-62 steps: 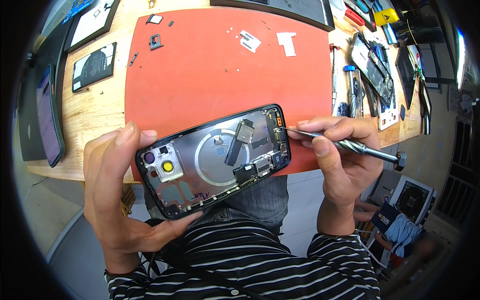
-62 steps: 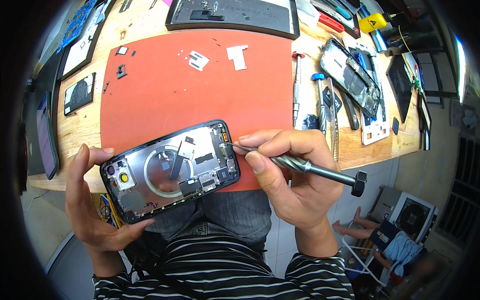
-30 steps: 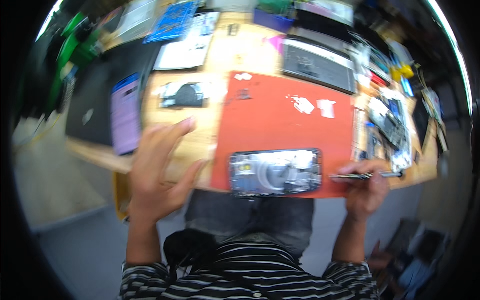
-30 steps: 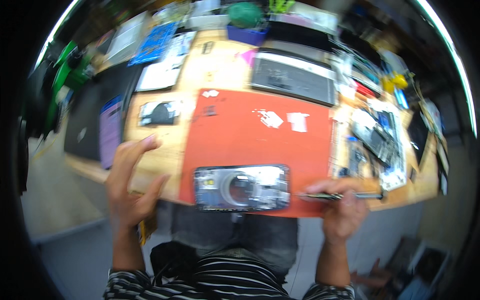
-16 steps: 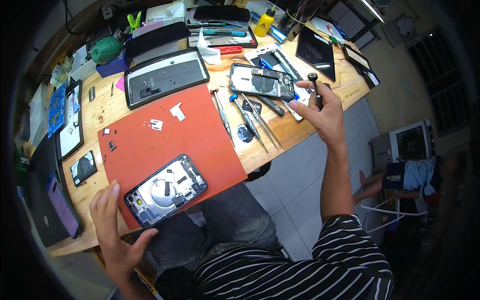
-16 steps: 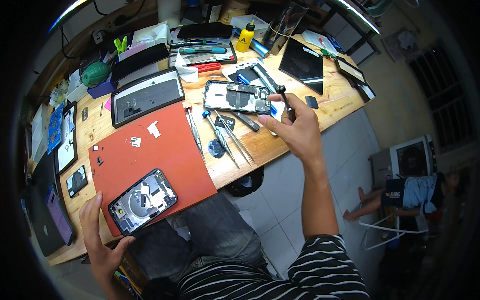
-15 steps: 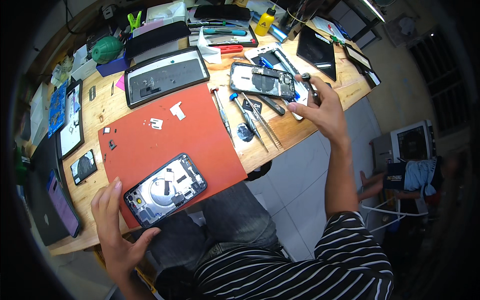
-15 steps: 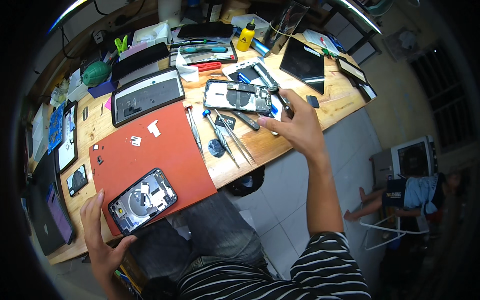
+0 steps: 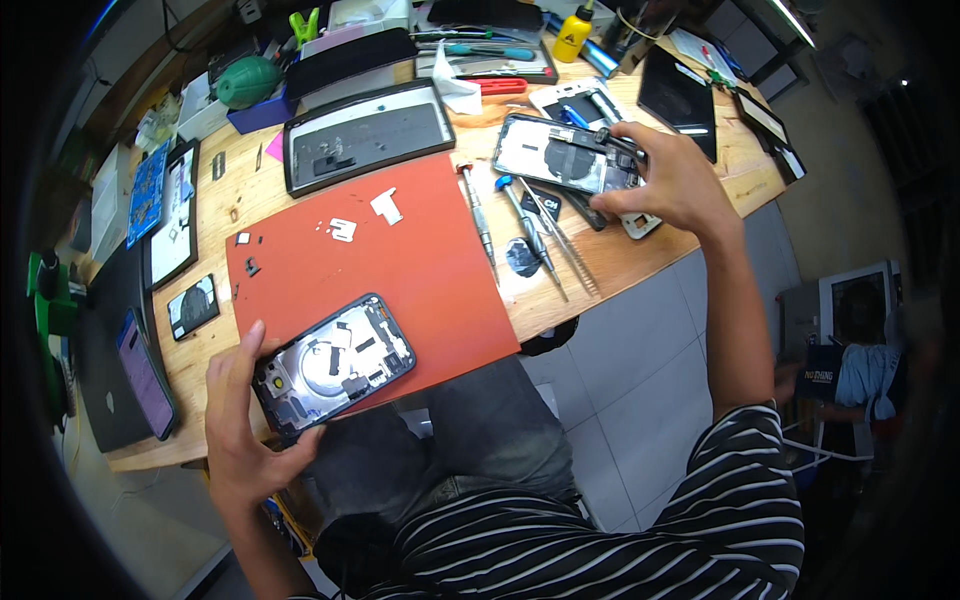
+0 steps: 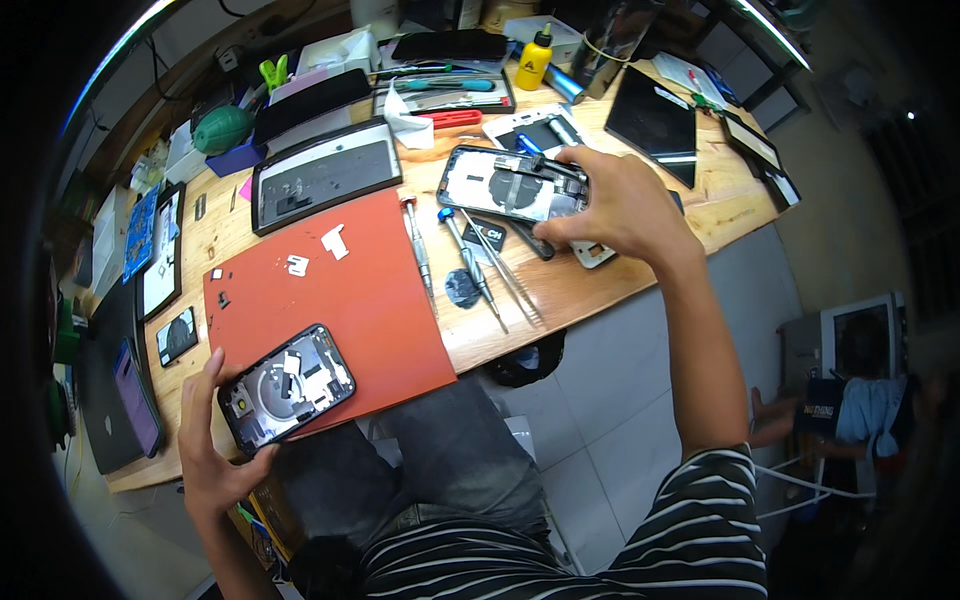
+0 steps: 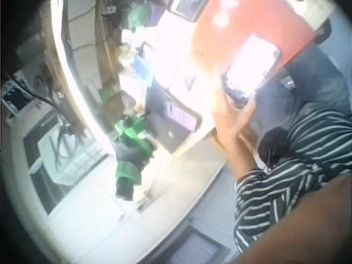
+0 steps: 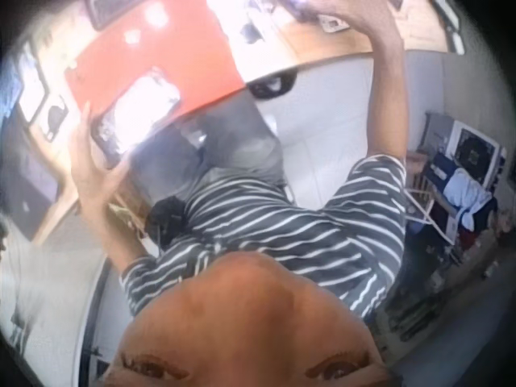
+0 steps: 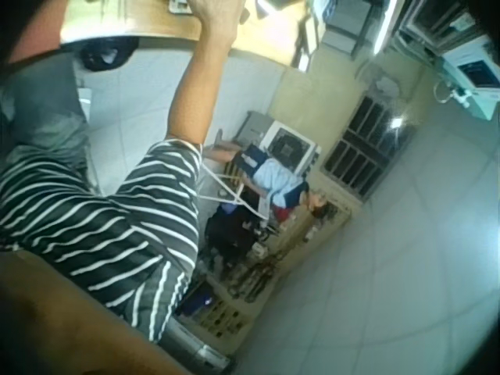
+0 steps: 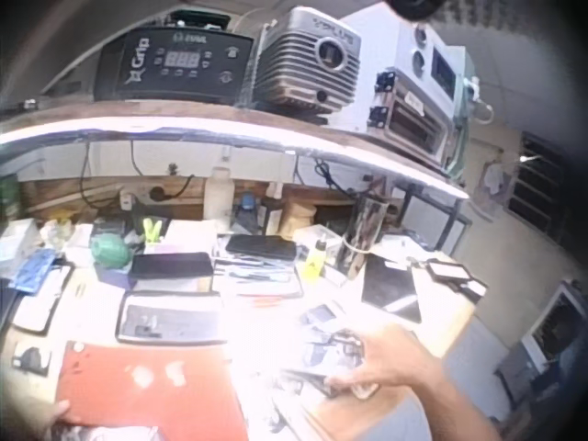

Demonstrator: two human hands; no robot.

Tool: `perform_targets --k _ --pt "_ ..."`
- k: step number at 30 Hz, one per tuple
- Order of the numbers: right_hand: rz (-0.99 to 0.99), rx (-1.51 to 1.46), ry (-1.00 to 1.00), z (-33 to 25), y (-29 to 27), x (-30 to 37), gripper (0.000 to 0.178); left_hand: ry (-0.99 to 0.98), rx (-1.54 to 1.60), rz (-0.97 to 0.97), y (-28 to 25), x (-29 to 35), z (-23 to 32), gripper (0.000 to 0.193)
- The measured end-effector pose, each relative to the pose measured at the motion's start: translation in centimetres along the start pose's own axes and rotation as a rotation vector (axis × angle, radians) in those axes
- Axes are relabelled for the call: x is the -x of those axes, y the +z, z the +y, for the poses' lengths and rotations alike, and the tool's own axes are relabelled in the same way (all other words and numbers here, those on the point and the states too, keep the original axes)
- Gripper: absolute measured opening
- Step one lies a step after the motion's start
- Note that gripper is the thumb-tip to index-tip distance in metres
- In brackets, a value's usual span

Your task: The person disassembles a smartphone using a screwdriver and tweezers, removing screws and small internal components. They transfer parts between two phone chassis on a red mat, handling connectors and brackets with precision tools.

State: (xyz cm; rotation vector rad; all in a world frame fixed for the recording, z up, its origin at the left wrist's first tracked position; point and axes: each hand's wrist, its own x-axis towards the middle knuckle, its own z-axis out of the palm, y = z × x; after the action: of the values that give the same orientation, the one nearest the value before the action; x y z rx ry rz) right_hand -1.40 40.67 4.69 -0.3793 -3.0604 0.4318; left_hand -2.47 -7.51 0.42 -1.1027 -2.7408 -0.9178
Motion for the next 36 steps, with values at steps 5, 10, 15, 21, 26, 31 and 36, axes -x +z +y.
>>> perform_targets --k 5,10,15,21,26,31,36 --pt "0.072 -0.122 -0.077 -2.8 0.4 6.6 0.084 -0.104 -0.051 0.055 -1.5 1.0 -1.3 0.105" --pt "0.173 -0.194 -0.227 -7.1 5.3 11.3 0.084 -0.147 -0.047 0.053 -1.4 1.7 -1.1 0.100" --pt "0.090 -0.205 -0.084 -10.0 6.5 13.9 0.090 -0.051 -0.211 0.096 -0.6 1.4 1.2 0.091" --pt "0.075 -0.255 -0.032 -10.1 6.9 14.2 0.089 0.106 -0.047 -0.079 2.7 0.1 6.9 0.074" --pt "0.067 -0.373 -0.062 -9.3 7.1 14.0 0.084 0.158 0.010 -0.200 4.9 -2.8 8.6 0.073" --pt "-0.038 -0.691 0.204 -8.7 5.9 14.4 0.036 0.150 -0.023 -0.210 5.5 -3.6 8.4 0.073" --pt "-0.263 -1.060 0.335 -8.4 6.9 16.0 0.011 0.132 -0.031 -0.232 5.7 -4.1 8.4 0.072"
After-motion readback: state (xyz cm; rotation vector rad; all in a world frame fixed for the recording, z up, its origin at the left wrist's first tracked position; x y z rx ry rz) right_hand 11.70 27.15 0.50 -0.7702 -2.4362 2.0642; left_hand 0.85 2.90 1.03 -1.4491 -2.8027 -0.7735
